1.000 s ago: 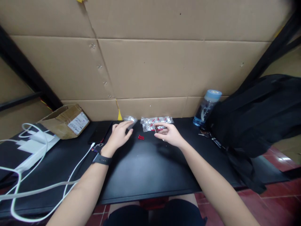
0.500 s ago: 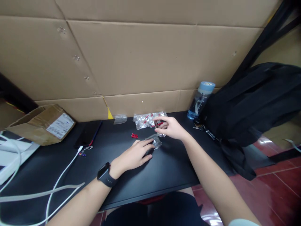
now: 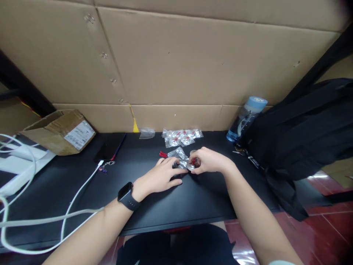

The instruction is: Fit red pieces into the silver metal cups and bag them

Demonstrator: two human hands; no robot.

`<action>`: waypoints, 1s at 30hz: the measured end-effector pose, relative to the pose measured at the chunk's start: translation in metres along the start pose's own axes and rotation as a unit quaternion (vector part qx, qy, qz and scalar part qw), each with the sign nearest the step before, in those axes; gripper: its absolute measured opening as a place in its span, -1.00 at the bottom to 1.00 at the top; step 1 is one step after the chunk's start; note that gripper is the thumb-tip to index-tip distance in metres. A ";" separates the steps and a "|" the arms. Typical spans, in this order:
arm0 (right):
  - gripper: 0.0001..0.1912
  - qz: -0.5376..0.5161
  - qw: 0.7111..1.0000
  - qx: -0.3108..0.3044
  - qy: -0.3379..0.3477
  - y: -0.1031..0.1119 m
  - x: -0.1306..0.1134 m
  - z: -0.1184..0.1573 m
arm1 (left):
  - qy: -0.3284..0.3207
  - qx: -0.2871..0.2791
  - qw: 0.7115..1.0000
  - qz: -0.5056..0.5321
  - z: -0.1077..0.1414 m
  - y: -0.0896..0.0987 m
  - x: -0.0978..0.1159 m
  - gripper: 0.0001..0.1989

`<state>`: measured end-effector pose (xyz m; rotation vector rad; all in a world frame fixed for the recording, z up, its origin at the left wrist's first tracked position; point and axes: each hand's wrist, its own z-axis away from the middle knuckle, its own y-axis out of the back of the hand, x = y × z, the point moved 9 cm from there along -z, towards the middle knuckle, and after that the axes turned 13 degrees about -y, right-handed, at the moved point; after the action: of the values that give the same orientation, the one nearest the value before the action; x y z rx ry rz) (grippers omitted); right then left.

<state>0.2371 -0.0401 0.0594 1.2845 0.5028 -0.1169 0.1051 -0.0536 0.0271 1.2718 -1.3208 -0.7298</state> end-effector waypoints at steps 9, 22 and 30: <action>-0.83 0.088 0.995 0.038 -0.035 -0.010 0.001 -0.002 | -0.009 -0.009 1.000 0.022 0.008 0.003 -0.003 -0.54; -0.73 0.021 0.996 0.082 -0.017 -0.014 -0.013 -0.015 | -0.003 -0.056 0.998 0.018 0.012 -0.005 -0.006 -0.48; -0.60 -0.029 0.998 0.043 0.035 -0.016 -0.009 -0.020 | 0.016 -0.088 0.995 0.037 0.013 -0.012 -0.009 -0.46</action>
<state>0.2175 -0.0276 0.0450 1.3624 0.6009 -0.1433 0.0949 -0.0515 0.0106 1.0846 -1.2422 -0.7536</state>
